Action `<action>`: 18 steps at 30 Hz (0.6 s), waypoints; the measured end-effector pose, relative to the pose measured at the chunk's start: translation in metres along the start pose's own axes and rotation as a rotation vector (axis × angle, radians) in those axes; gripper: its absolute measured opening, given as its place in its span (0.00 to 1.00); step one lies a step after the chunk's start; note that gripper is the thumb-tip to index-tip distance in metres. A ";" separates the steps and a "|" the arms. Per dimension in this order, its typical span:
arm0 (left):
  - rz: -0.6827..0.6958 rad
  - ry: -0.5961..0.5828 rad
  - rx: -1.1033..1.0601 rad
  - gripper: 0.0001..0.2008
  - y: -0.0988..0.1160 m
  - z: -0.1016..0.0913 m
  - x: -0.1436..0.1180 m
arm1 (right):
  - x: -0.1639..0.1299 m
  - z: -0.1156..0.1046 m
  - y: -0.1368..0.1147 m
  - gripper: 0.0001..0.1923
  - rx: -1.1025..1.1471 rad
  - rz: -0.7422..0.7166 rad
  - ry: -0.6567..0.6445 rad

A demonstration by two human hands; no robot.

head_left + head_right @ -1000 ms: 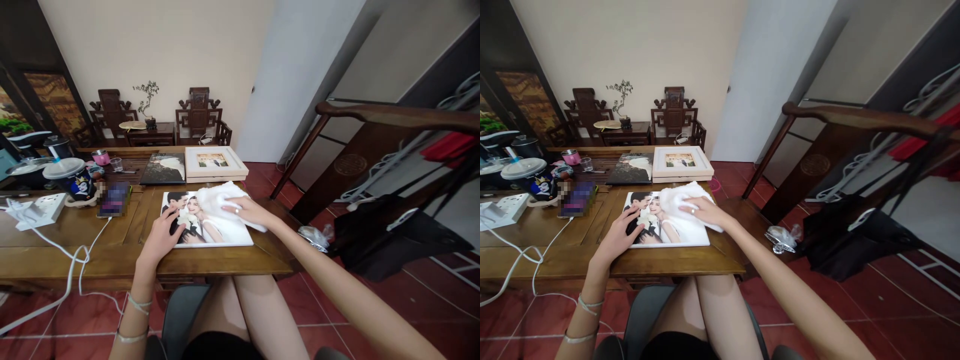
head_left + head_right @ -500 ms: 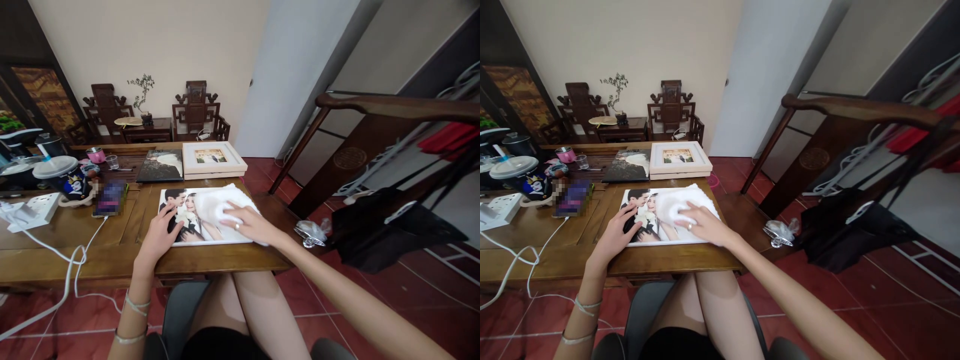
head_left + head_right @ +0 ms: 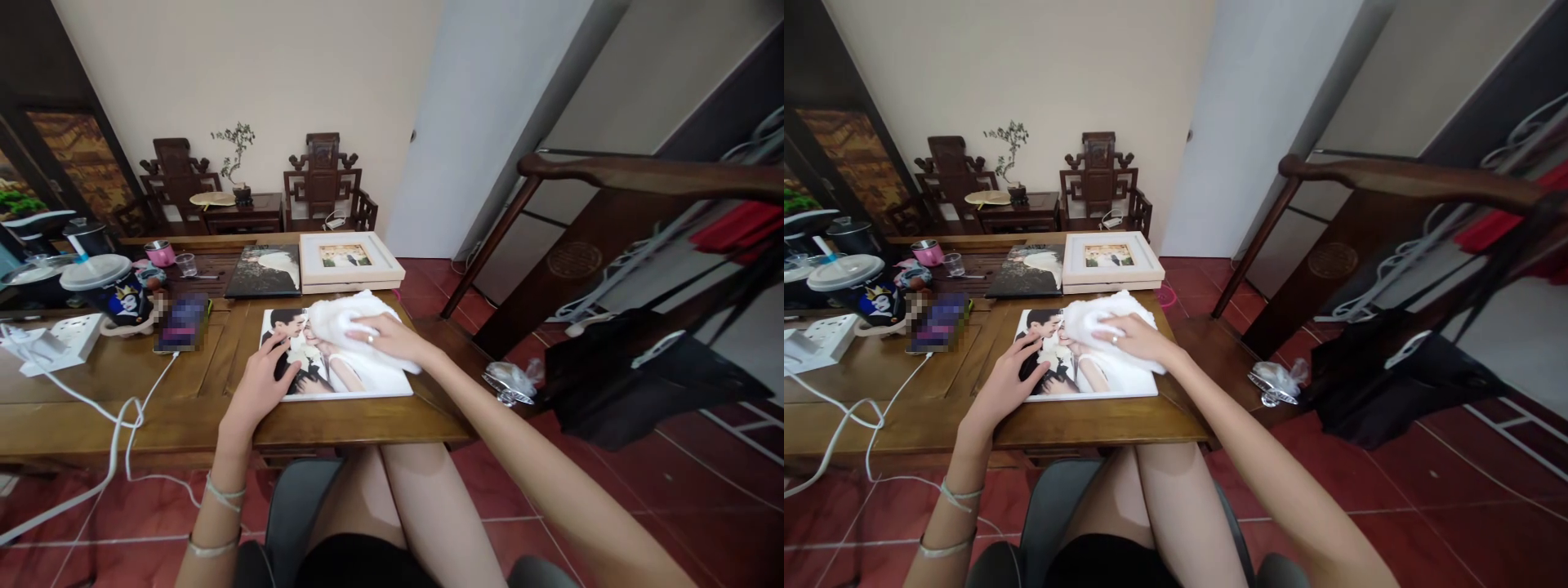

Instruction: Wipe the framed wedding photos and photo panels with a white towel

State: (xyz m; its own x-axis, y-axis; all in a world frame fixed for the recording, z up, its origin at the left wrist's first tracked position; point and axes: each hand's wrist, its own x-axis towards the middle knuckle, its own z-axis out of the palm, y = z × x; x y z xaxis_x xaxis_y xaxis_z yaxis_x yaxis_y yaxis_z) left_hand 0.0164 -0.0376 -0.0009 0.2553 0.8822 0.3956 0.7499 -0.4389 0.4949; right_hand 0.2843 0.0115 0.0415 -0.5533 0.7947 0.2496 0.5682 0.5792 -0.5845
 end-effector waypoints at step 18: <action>0.018 -0.023 -0.014 0.20 0.002 0.000 0.000 | -0.085 0.010 -0.068 0.13 -0.177 -0.182 -0.163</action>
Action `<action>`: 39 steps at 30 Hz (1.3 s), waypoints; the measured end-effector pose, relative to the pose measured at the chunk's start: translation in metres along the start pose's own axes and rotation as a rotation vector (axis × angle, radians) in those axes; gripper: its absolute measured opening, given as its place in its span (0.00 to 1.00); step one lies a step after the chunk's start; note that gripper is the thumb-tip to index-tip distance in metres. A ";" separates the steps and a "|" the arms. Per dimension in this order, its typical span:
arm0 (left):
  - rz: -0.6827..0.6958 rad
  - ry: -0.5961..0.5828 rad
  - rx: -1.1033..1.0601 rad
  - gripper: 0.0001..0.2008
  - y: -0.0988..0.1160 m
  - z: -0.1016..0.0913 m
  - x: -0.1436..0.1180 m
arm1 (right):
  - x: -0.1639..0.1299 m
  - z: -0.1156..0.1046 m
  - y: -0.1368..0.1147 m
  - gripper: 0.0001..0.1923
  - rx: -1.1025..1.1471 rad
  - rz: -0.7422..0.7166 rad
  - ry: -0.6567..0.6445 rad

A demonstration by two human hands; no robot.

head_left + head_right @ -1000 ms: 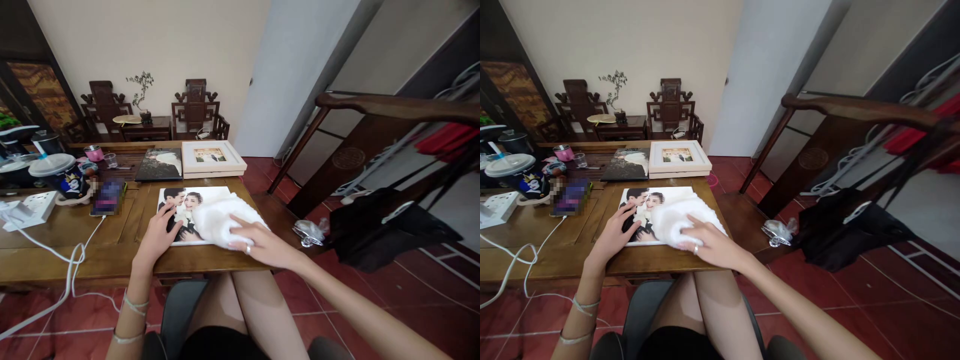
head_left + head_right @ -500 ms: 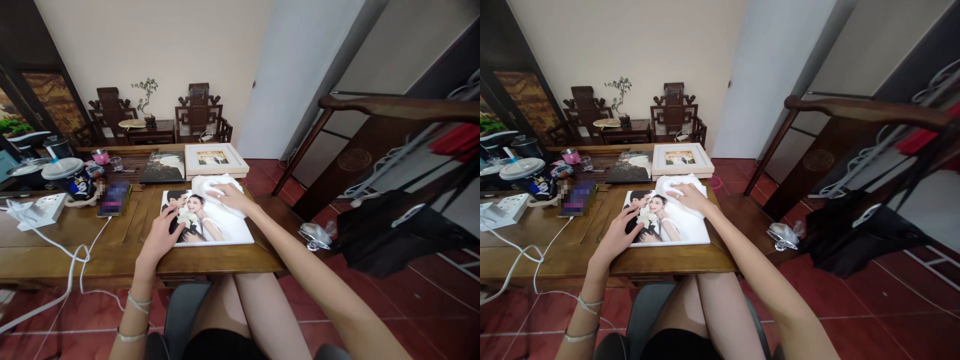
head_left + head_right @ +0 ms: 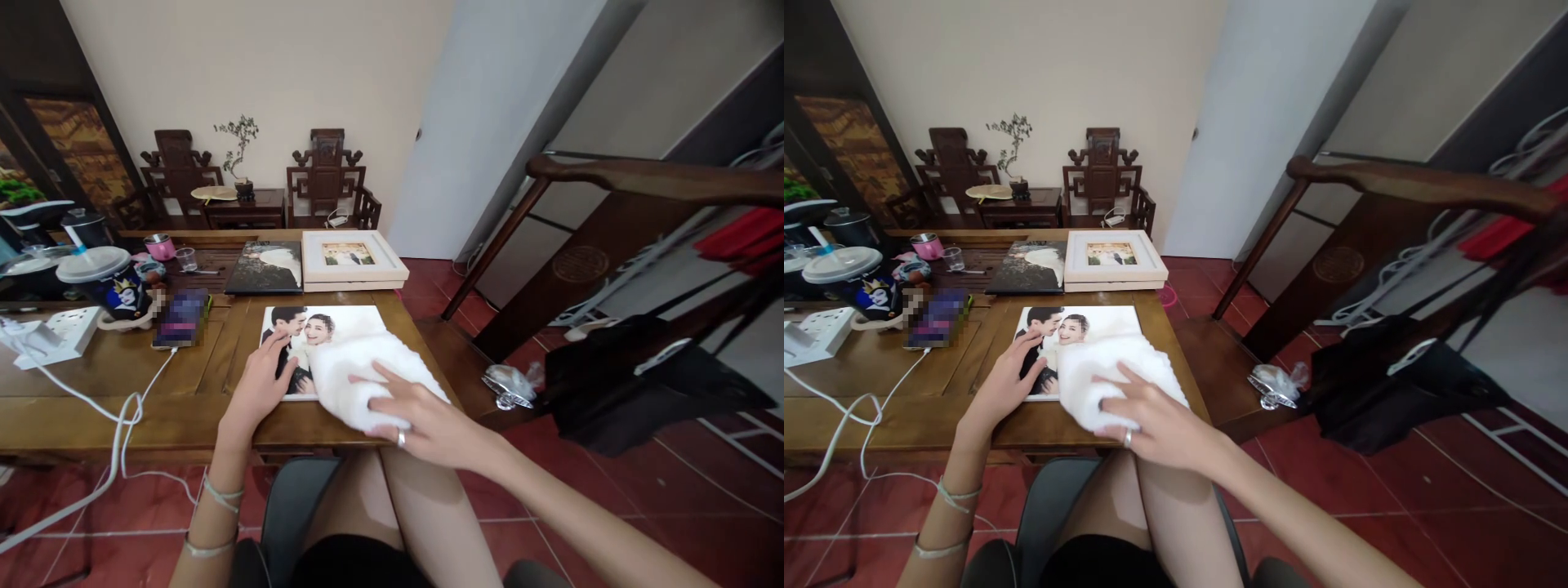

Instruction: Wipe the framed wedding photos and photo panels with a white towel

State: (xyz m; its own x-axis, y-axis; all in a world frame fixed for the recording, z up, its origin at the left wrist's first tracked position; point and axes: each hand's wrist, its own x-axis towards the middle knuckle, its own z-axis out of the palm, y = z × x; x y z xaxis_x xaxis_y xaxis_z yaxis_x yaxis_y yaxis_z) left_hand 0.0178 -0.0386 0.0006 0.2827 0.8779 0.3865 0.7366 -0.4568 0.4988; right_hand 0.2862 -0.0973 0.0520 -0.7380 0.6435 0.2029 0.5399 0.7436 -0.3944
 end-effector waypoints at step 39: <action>0.046 -0.005 -0.007 0.25 -0.010 0.002 0.001 | 0.080 0.004 0.052 0.15 0.116 0.014 0.113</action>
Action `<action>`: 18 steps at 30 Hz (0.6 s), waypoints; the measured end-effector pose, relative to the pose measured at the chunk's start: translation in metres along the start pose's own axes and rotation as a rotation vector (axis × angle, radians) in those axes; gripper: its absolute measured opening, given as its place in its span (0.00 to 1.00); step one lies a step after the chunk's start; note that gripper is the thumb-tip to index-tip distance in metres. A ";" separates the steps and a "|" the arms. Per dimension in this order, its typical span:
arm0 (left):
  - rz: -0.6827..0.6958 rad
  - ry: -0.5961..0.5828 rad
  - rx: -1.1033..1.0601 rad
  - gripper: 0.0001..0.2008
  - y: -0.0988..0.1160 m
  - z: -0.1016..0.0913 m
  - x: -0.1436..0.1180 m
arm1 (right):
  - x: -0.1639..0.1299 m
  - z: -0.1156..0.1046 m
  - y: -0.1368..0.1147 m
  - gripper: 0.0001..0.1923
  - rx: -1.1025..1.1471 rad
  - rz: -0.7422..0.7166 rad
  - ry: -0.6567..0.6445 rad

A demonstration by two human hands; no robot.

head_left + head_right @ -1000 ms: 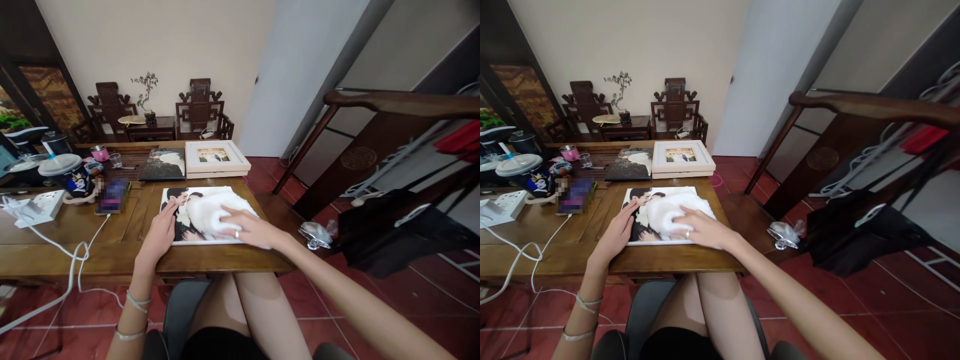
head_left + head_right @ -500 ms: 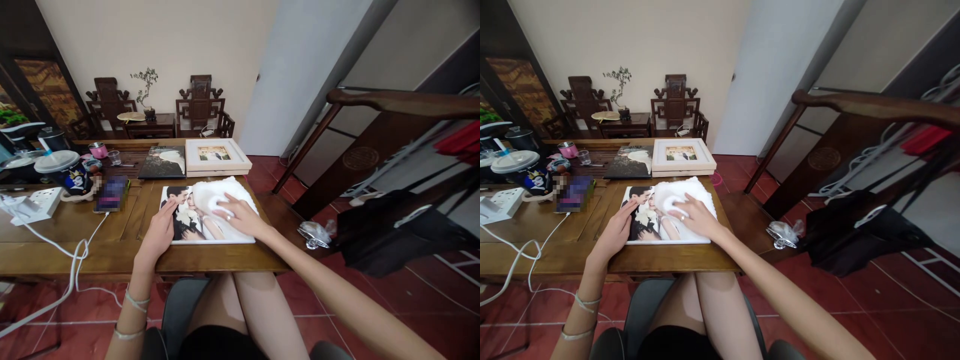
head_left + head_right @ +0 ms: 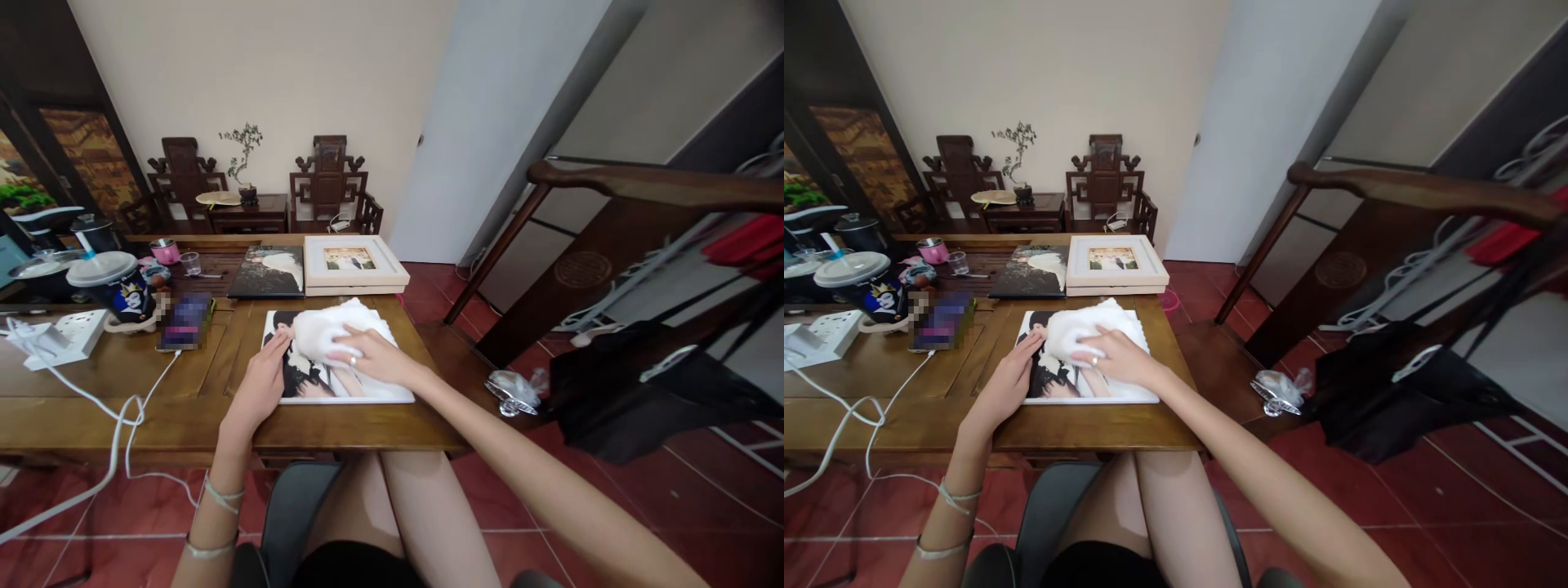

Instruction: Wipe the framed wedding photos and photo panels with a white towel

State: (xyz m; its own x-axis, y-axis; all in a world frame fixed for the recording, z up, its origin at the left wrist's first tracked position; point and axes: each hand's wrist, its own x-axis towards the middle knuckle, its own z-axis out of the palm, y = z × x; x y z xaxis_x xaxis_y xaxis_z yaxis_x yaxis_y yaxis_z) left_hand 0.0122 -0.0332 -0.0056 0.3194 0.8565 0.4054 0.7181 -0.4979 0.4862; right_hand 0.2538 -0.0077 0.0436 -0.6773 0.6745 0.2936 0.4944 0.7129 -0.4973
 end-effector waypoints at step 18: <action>-0.006 0.016 -0.028 0.23 0.002 0.001 0.001 | -0.055 0.009 -0.059 0.19 -0.012 -0.014 -0.059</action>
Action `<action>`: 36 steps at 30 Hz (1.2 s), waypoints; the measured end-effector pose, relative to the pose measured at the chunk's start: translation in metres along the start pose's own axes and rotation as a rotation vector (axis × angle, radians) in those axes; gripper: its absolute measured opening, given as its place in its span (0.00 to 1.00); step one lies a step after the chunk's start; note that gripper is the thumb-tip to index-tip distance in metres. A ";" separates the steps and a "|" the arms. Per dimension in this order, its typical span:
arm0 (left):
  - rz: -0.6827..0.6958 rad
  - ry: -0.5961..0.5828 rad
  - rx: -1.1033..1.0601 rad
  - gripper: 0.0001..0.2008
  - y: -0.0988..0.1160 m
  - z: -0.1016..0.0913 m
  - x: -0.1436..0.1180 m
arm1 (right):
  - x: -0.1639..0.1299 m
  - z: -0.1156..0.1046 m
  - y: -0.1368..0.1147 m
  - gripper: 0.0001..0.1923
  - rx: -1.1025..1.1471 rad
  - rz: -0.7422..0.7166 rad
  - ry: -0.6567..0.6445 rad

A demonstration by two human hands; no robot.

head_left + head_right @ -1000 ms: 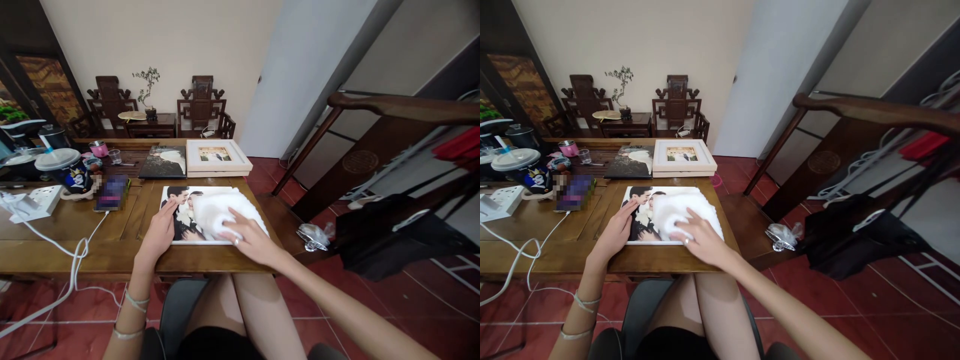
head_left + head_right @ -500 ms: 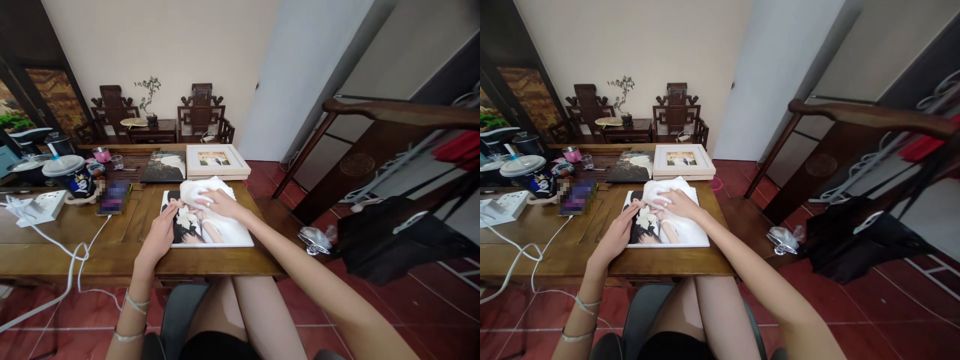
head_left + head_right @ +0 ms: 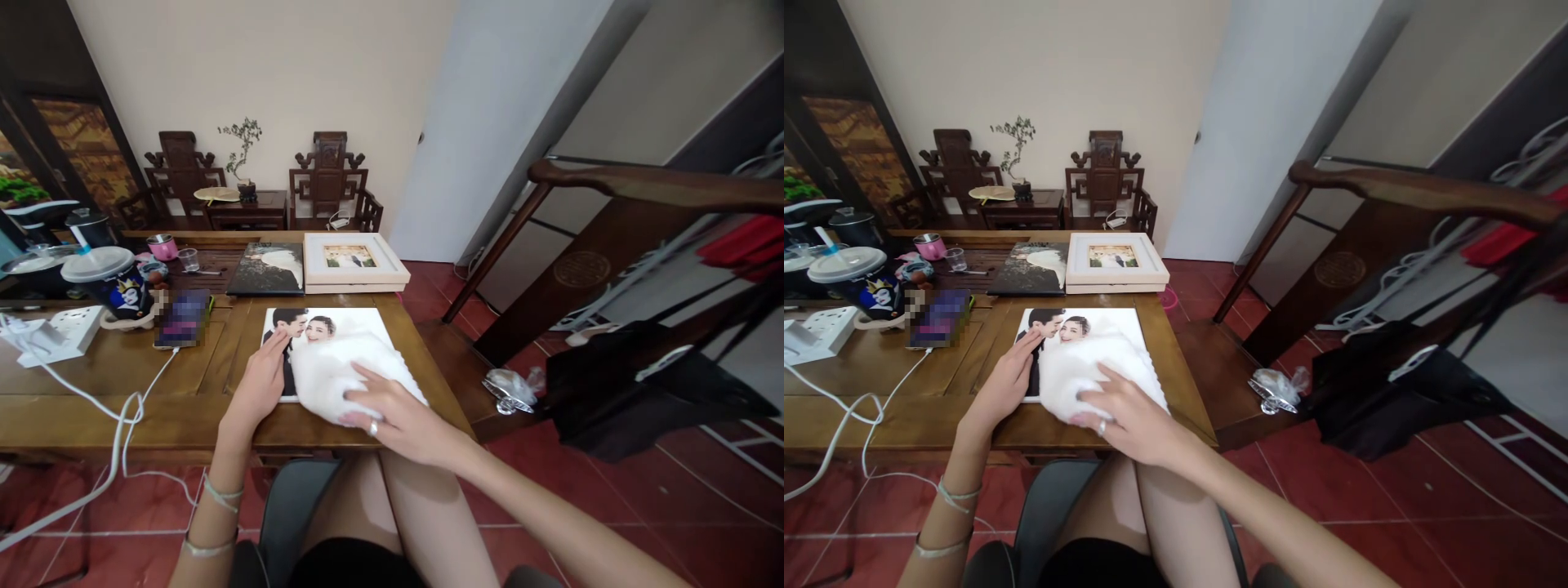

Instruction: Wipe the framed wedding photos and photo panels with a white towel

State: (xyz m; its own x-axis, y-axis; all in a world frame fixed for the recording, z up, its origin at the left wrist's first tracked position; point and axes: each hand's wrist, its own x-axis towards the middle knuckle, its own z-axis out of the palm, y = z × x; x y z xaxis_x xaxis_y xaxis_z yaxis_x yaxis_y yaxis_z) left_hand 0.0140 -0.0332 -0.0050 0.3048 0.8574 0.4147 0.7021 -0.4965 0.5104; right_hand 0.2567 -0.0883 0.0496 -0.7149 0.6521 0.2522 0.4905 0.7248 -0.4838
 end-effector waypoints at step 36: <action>-0.034 0.037 -0.009 0.20 0.009 0.001 0.001 | 0.015 -0.019 0.067 0.23 0.239 0.241 0.148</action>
State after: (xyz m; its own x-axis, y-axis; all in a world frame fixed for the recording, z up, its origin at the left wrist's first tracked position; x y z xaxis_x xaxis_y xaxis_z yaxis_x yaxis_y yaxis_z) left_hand 0.0210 -0.0363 -0.0008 0.2567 0.8684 0.4243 0.7055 -0.4684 0.5318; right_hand 0.2879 -0.0257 0.0368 -0.5042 0.8358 0.2173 0.4933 0.4853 -0.7219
